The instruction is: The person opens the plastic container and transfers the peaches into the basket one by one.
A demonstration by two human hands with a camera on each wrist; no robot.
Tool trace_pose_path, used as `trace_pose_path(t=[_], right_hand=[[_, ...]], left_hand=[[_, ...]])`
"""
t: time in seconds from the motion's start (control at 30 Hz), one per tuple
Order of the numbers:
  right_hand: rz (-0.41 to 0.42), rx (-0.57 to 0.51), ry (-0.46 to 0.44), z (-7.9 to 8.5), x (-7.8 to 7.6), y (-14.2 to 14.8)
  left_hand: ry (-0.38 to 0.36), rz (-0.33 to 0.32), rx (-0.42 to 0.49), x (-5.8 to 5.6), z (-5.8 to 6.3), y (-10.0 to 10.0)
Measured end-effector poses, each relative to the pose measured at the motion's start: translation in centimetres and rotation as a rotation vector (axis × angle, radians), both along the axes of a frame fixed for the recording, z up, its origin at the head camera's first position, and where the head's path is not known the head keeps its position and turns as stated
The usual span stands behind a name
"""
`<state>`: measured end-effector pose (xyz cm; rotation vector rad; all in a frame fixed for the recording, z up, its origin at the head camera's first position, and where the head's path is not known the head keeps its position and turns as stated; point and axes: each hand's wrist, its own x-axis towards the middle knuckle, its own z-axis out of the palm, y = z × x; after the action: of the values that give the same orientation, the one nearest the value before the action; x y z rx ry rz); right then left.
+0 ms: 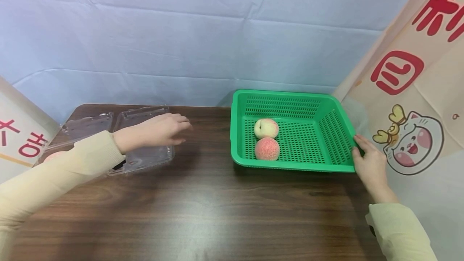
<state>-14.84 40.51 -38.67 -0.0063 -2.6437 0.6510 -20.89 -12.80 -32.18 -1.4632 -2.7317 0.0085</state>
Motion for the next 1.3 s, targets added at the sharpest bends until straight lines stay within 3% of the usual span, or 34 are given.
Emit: trace_pose_path(t=[0.27, 0.73, 1.07, 1.3], right_hand=[[-0.004, 0.003, 0.013, 0.0, 0.1, 0.0], [-0.003, -0.003, 0.008, 0.0, 0.1, 0.0], [0.0, -0.002, 0.018, -0.2, 0.0, -0.1], [-0.003, -0.005, 0.029, -0.2, 0.0, -0.1]], left_hand=[[-0.018, 0.043, 0.033, 0.2, 0.0, -0.8], [-0.001, 0.061, 0.043, 0.8, 0.5, -2.4], [0.003, 0.066, 0.106, 1.0, 0.5, -3.5], [-0.024, 0.103, 0.131, 1.2, 0.6, -4.5]])
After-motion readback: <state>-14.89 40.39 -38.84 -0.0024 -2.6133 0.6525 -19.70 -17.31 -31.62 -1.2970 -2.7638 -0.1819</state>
